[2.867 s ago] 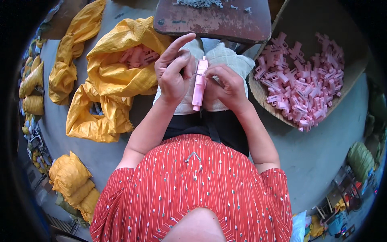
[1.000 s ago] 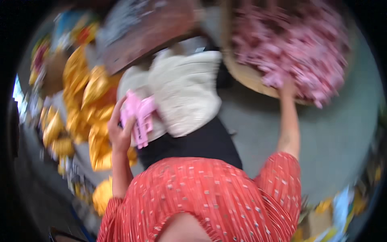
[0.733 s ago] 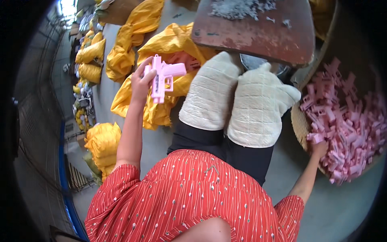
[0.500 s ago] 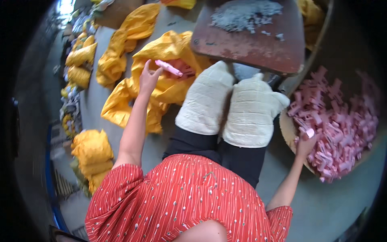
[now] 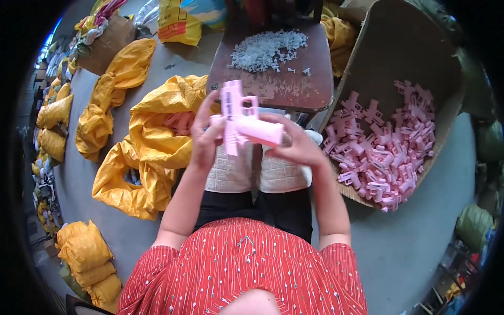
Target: The person assembles toy guns by retrieving parts from bags and boxes, inserting plastic components into the gun bodies, and fitting the pieces together by hand.
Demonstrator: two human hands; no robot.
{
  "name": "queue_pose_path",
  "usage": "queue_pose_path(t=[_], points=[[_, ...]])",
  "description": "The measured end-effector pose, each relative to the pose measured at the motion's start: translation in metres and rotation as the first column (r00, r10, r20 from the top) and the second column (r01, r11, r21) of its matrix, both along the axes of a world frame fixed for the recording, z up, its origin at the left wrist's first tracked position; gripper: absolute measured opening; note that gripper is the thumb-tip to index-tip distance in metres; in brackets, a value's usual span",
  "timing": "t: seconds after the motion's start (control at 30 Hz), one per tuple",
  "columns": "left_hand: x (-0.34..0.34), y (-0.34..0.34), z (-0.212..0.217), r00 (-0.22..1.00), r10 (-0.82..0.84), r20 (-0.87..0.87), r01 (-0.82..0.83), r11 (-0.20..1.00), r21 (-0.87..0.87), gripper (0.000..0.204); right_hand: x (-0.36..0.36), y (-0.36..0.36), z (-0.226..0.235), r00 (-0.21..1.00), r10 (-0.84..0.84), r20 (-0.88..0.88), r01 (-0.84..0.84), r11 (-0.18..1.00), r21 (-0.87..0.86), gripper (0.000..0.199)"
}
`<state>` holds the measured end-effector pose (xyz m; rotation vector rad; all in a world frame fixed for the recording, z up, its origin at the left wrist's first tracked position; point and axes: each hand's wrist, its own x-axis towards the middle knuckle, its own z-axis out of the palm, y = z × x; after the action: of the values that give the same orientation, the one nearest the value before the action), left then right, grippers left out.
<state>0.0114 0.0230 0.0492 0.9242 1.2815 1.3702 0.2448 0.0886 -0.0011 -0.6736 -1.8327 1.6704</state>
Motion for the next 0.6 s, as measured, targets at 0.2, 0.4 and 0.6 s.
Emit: queue_pose_path(t=[0.2, 0.4, 0.6], points=[[-0.022, -0.034, -0.006, 0.824, -0.052, -0.565, -0.034, 0.989, -0.142, 0.07, -0.016, 0.127, -0.059, 0.791, -0.589, 0.163, 0.444, 0.737, 0.509, 0.03], [0.031, -0.02, -0.049, 0.401, -0.208, -0.892, 0.133, 0.977, -0.167, 0.063, -0.024, 0.187, -0.085, 0.658, -0.621, 0.426, 0.116, 0.642, 0.758, 0.02], [0.04, -0.015, -0.052, 0.446, -0.284, -0.849, 0.175, 0.958, -0.229, 0.066, -0.018, 0.153, -0.084, 0.646, -0.621, 0.444, 0.146, 0.671, 0.727, 0.017]])
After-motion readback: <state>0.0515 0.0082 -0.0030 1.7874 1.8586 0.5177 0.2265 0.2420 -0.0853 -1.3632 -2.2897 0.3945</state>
